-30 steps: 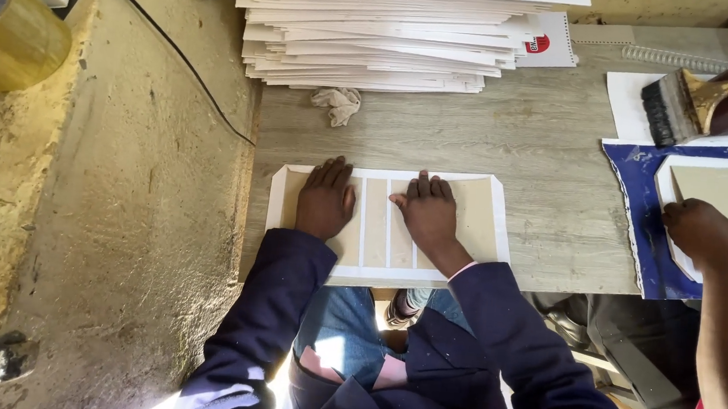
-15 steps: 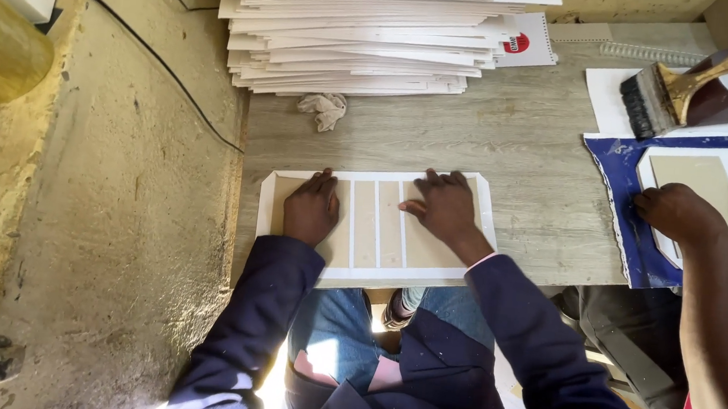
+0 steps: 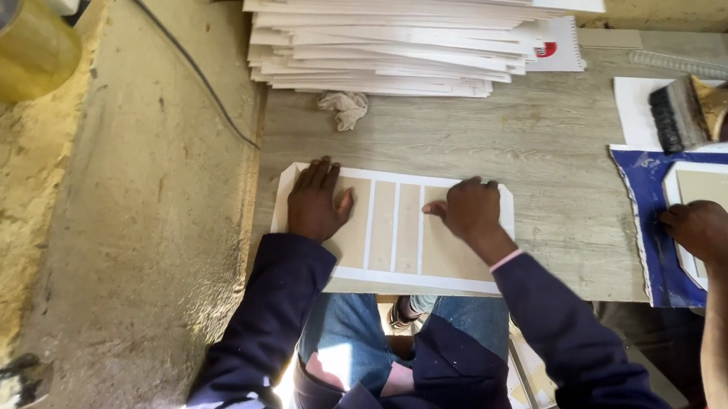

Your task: Assembling paper folders by applying adhesive to templates and folding the edges manually.

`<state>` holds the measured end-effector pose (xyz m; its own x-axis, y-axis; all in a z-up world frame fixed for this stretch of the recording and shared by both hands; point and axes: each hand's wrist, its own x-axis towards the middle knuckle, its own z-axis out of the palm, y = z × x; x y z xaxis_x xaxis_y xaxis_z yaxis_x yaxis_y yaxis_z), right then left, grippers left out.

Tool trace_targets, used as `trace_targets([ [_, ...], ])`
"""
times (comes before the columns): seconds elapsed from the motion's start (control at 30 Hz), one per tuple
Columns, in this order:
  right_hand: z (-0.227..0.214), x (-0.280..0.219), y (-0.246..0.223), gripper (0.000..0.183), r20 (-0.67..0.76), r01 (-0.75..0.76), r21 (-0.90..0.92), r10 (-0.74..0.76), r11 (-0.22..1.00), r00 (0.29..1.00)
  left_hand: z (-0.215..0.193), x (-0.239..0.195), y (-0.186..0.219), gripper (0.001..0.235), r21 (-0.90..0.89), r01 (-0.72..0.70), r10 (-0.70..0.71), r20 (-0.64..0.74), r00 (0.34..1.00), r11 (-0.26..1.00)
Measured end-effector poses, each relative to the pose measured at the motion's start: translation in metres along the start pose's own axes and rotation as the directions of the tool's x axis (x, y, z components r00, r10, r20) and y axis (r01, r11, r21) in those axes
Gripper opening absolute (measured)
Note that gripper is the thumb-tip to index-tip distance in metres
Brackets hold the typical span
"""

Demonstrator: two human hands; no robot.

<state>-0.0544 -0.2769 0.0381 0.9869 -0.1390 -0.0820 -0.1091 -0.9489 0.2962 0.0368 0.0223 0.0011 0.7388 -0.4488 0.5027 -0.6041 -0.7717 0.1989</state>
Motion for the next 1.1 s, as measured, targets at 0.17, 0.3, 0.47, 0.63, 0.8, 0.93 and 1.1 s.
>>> trace_targets([
  [0.17,-0.058,0.104,-0.043,0.025,-0.203,0.326,0.682,-0.258,0.655,0.944,0.018,-0.001,-0.006,0.052,-0.041,0.025,-0.032,-0.181,0.983,0.999],
  [0.3,-0.070,0.165,-0.101,0.043,-0.339,0.473,0.594,-0.331,0.650,0.881,0.020,0.000,-0.011,0.051,-0.050,0.036,-0.046,-0.214,0.976,0.998],
  [0.47,-0.044,0.155,-0.100,0.027,-0.291,0.550,0.664,-0.502,0.508,0.815,0.018,-0.004,-0.009,0.045,-0.062,0.046,-0.058,-0.220,0.974,0.997],
  [0.63,0.020,0.077,0.023,0.026,-0.281,0.478,0.711,-0.415,0.516,0.866,0.006,-0.001,0.000,0.041,-0.072,0.088,-0.100,-0.186,0.977,0.994],
  [0.8,0.019,0.043,0.107,0.027,-0.001,0.135,0.795,-0.220,0.592,0.975,0.005,0.002,0.004,0.039,-0.039,0.086,-0.092,-0.195,0.977,0.996],
  [0.93,0.022,0.077,0.080,0.016,0.115,0.045,0.678,-0.167,0.733,0.979,0.001,0.002,0.005,0.039,-0.013,0.078,-0.079,-0.192,0.978,0.997],
  [1.1,0.029,0.122,-0.038,0.022,-0.044,0.243,0.626,-0.278,0.741,0.960,0.008,-0.001,0.004,0.037,0.002,0.066,-0.064,-0.202,0.977,0.998],
])
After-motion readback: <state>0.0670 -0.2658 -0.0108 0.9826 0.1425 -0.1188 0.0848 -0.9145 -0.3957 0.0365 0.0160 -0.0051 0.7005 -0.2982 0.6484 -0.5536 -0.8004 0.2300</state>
